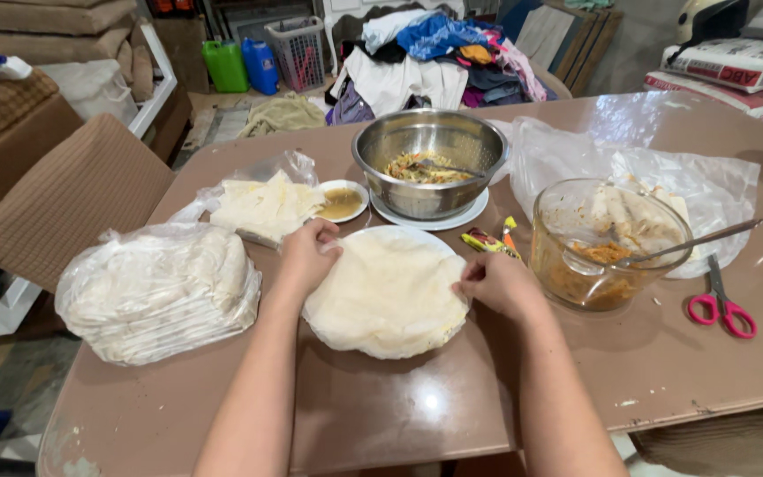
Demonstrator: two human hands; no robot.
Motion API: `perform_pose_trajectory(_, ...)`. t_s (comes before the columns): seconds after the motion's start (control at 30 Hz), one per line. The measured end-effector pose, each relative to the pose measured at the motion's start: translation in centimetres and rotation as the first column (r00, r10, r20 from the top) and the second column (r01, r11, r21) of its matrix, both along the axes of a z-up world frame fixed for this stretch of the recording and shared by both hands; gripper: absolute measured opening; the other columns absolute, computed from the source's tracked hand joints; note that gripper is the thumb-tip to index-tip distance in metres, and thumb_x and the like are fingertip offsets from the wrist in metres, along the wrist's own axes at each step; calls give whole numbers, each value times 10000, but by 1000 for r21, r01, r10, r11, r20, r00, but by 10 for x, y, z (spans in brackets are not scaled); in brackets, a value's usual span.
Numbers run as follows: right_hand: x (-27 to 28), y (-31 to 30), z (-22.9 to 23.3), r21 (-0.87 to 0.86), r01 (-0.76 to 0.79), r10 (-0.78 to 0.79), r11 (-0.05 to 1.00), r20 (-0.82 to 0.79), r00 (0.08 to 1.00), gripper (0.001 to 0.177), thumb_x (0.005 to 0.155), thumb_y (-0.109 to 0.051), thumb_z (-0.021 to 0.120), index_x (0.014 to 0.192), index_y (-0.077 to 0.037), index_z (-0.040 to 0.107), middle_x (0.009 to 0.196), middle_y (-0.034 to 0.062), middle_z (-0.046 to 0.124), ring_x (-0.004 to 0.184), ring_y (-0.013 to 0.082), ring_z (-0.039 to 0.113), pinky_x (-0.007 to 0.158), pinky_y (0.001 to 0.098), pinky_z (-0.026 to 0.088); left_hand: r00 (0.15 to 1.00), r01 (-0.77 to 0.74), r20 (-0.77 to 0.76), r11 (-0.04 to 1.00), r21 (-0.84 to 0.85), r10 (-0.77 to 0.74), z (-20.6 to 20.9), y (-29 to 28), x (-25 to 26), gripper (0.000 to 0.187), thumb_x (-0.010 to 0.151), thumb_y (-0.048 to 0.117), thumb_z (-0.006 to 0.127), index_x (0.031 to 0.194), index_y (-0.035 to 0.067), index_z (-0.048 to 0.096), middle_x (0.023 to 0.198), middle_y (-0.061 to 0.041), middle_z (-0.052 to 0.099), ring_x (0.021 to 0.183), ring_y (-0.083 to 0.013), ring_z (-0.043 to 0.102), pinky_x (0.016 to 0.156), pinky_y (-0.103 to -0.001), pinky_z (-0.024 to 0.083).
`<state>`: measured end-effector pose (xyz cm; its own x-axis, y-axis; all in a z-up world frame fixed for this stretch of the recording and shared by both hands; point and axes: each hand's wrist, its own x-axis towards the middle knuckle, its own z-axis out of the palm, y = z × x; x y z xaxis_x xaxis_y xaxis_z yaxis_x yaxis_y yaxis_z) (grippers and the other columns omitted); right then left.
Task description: The person rolls a thin sheet around a filling, places it aside, then retrieves a stack of rice paper sheets, separates them, and trims one with scissors. The person also stirs a mixture in a glass bowl and handles a plastic bag of sheets.
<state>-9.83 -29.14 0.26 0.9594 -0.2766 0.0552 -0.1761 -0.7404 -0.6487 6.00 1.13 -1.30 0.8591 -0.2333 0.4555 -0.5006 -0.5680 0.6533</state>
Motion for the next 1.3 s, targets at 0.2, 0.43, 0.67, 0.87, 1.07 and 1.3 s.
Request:
perform_pose_trajectory(0.2,0,7,1,-110,25,-39,994,-128,991,302,717,-350,875,864,-97,799,821,90,777,766,233,750,739,373,568,997,-24,75,998,-53,28,10,-9,-10,317,742,18,806,1044,56,719,905,-129,744,868,-297,727,812,-394,565)
perform_pose_trajectory(0.43,-6,18,10,-168,92,-102,982,-53,993,268,715,-336,859,884,-144,778,886,62,780,854,242,742,764,402,566,997,-9,79,999,-52,13,7,-3,-5,339,736,-16,793,1060,37,711,939,-123,747,842,-261,737,789,-370,575)
perform_pose_trajectory(0.67,-7,24,15,-181,123,-141,976,-93,986,215,737,-316,840,893,-173,799,917,61,781,891,251,741,790,412,567,996,47,-70,991,-125,-56,9,2,-2,357,798,-8,753,1145,56,699,973,-88,774,846,-190,745,784,-312,575)
perform_pose_trajectory(0.87,-1,17,5,-196,152,-179,969,-127,976,251,759,-359,837,895,-151,801,902,85,779,877,269,743,786,419,565,988,101,-94,971,-219,-124,5,9,6,344,820,-33,707,1156,42,685,1003,-81,767,896,-162,752,802,-286,582)
perform_pose_trajectory(1.07,12,2,-16,21,2,-2,1000,-8,1000,255,858,-297,756,872,-43,758,781,125,756,724,224,702,699,381,552,987,24,160,998,49,-32,24,-5,-14,309,833,39,743,1140,54,719,1144,-154,732,1058,-319,698,913,-398,542)
perform_pose_trajectory(1.3,17,-6,-22,496,-163,112,853,131,985,239,937,-247,730,948,-20,654,777,20,661,665,120,621,616,279,535,922,386,-46,913,133,-384,51,-65,-42,305,863,91,730,1168,102,723,1187,-128,733,1120,-302,702,983,-382,530)
